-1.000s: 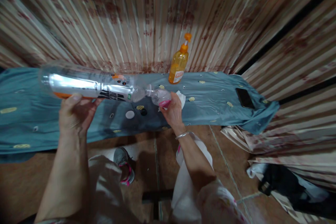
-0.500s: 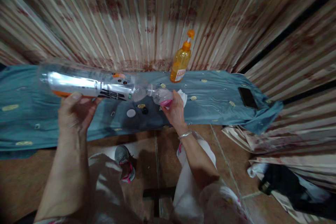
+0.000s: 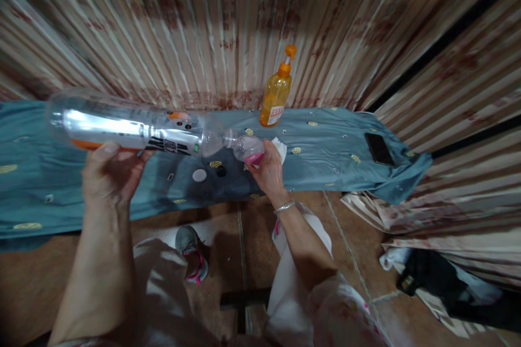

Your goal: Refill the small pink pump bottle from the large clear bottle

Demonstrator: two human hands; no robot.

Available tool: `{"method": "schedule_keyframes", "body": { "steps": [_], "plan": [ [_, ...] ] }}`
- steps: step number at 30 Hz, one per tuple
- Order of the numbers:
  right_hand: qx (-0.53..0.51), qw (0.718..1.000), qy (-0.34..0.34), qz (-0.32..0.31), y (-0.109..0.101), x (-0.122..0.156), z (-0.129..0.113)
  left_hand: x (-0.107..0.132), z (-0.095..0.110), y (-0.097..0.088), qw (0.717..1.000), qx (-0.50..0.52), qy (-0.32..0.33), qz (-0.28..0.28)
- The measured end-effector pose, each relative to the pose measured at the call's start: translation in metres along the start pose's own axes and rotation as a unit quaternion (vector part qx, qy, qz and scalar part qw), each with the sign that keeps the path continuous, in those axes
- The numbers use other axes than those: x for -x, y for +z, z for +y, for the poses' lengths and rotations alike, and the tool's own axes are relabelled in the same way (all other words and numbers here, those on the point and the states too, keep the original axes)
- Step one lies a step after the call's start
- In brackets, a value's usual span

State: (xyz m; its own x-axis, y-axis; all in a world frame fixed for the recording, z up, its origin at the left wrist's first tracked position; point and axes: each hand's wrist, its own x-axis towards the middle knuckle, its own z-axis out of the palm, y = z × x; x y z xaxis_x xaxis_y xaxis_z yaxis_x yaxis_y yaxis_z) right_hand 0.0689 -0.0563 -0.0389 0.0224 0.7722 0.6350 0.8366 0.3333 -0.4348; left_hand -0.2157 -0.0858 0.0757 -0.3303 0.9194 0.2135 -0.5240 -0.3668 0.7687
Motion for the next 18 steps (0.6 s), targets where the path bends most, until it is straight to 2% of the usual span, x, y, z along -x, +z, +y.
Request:
{"method": "schedule_keyframes", "body": {
  "steps": [18],
  "plan": [
    [0.013, 1.000, 0.001, -0.010, -0.0026, -0.0012, -0.0025, -0.0002, -0.0005, -0.0006, 1.000, -0.003, 0.001, -0.001]
  ]
}}
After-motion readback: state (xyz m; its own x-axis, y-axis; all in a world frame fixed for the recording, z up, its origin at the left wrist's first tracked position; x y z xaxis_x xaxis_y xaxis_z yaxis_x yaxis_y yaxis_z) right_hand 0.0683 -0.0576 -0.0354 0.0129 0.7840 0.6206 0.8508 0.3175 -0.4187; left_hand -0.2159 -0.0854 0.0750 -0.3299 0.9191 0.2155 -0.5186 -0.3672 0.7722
